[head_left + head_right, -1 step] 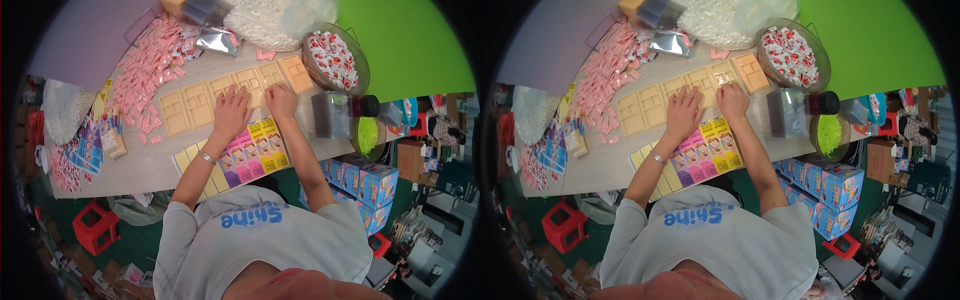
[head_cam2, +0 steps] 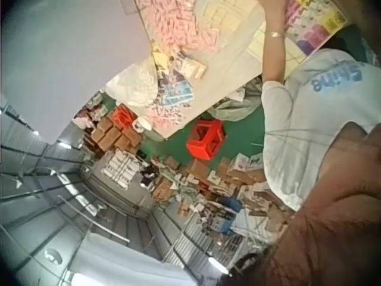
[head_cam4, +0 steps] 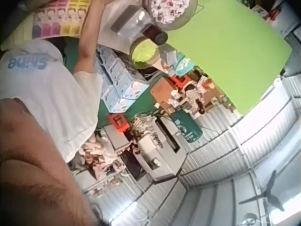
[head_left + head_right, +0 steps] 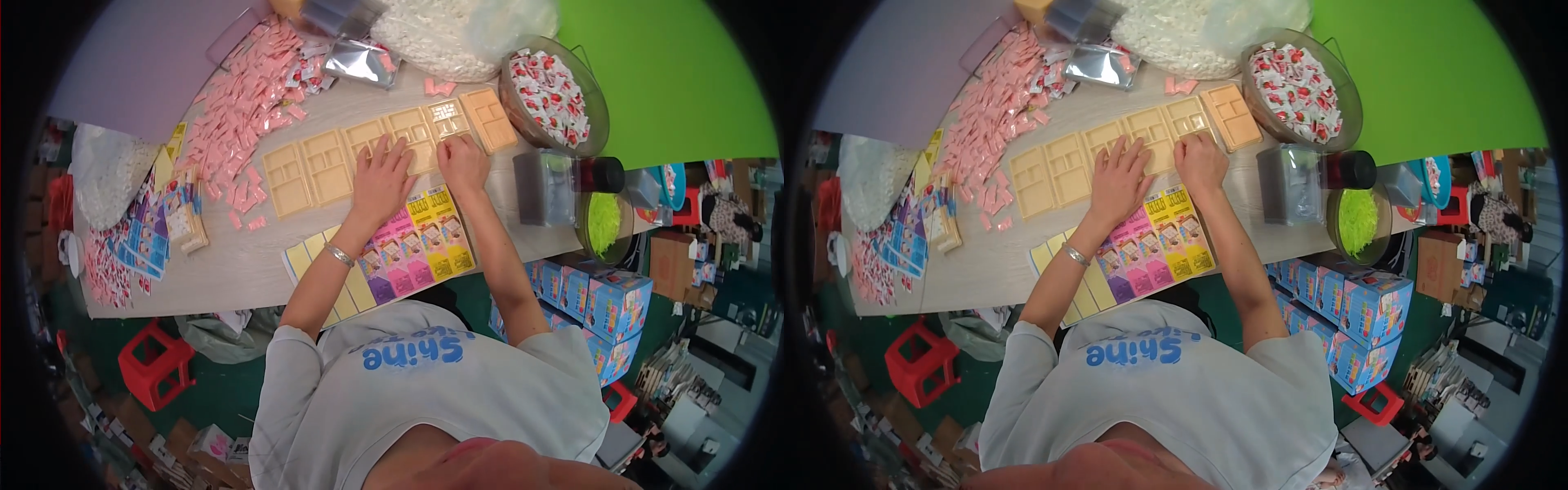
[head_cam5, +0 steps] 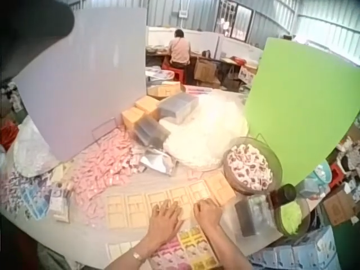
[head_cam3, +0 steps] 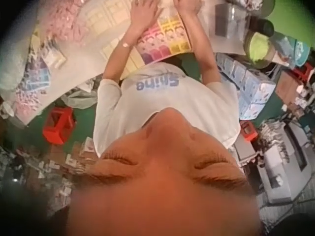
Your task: Sorting small items into plastic trays and applying decorative labels.
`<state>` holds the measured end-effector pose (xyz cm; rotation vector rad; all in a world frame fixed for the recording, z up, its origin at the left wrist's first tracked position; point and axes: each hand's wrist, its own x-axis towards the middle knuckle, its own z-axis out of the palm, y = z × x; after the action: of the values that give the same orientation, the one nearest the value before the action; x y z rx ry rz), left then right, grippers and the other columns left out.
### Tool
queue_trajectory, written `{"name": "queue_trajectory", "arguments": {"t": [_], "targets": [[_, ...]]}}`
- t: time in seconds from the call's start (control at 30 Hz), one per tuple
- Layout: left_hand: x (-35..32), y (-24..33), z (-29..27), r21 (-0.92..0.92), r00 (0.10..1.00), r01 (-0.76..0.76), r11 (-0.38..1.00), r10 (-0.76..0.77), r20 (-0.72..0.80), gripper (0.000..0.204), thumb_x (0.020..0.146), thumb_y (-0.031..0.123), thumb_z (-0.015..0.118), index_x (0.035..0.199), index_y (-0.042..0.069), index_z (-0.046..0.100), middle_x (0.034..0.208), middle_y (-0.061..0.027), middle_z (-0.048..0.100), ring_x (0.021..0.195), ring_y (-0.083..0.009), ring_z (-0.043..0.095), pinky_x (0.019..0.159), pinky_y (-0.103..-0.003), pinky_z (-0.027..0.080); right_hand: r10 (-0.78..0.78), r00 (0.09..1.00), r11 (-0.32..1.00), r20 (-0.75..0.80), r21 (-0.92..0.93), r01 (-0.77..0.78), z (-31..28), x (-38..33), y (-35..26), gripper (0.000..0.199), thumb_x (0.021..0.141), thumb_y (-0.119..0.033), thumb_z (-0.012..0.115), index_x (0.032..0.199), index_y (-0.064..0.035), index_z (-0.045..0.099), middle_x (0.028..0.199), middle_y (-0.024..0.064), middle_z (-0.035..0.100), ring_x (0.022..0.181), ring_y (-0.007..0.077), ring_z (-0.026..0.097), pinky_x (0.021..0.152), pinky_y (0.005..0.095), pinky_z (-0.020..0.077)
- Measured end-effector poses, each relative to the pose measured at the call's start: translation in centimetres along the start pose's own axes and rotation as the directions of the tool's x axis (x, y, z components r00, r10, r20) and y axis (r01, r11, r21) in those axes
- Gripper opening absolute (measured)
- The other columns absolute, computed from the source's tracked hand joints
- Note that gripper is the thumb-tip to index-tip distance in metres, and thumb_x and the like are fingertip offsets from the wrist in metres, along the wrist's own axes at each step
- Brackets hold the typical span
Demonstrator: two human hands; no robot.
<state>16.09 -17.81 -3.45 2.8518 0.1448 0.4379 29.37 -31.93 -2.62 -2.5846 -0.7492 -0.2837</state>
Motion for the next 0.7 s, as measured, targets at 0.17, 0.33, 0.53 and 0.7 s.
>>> {"name": "queue_trajectory", "arguments": {"t": [0.17, 0.33, 0.53, 0.7], "targets": [[-2.0, -1.8, -4.7, -0.004, 0.980, 0.190, 0.982, -0.190, -0.059, 0.060, 0.091, 0.046, 0.064, 0.141, 0.016, 0.053, 0.155, -0.0101, 0.041, 0.146, -0.0337, 0.030, 0.117, -0.061, 0.018, -0.093, 0.995, 0.995, -0.042, 0.037, 0.095, -2.2, -0.3, -0.4, 0.028, 0.087, -0.027, 0.068, 0.108, -0.0074, 0.068, 0.105, 0.0138, 0.064, 0.099, 0.0352, 0.062, 0.082, 0.0462, 0.0518], [-7.4, -7.6, -5.5, 0.120, 0.897, 0.439, 0.891, -0.428, -0.109, 0.073, 0.086, 0.056, 0.066, 0.147, 0.019, 0.049, 0.158, -0.0112, 0.036, 0.148, -0.0388, 0.024, 0.115, -0.068, 0.012, -0.446, 0.890, 0.895, 0.097, 0.062, 0.441, -2.5, 1.5, 0.4, 0.061, 0.088, -0.040, 0.069, 0.139, -0.0106, 0.055, 0.143, 0.0185, 0.048, 0.133, 0.0415, 0.042, 0.110, 0.0537, 0.0343], [-7.7, -9.9, -5.7, 0.211, 0.921, 0.388, 0.897, -0.384, -0.059, 0.084, 0.080, 0.070, 0.064, 0.149, 0.024, 0.047, 0.159, -0.0093, 0.036, 0.147, -0.0418, 0.023, 0.113, -0.071, 0.013, -0.404, 0.859, 0.906, 0.315, 0.007, 0.423, 0.8, 0.9, -2.0, 0.074, 0.086, -0.059, 0.063, 0.150, -0.0254, 0.046, 0.160, 0.0160, 0.031, 0.148, 0.0445, 0.021, 0.116, 0.0675, 0.0145], [-8.3, -12.3, -6.4, 0.202, 0.960, 0.277, 0.939, -0.278, -0.023, 0.087, 0.078, 0.073, 0.064, 0.148, 0.024, 0.049, 0.158, -0.0088, 0.037, 0.147, -0.0420, 0.024, 0.112, -0.072, 0.014, -0.348, 0.882, 0.922, 0.317, -0.055, 0.384, 1.5, 0.2, -3.8, 0.076, 0.088, -0.059, 0.062, 0.152, -0.0237, 0.043, 0.159, 0.0164, 0.032, 0.148, 0.0466, 0.020, 0.114, 0.0699, 0.0139]]}}
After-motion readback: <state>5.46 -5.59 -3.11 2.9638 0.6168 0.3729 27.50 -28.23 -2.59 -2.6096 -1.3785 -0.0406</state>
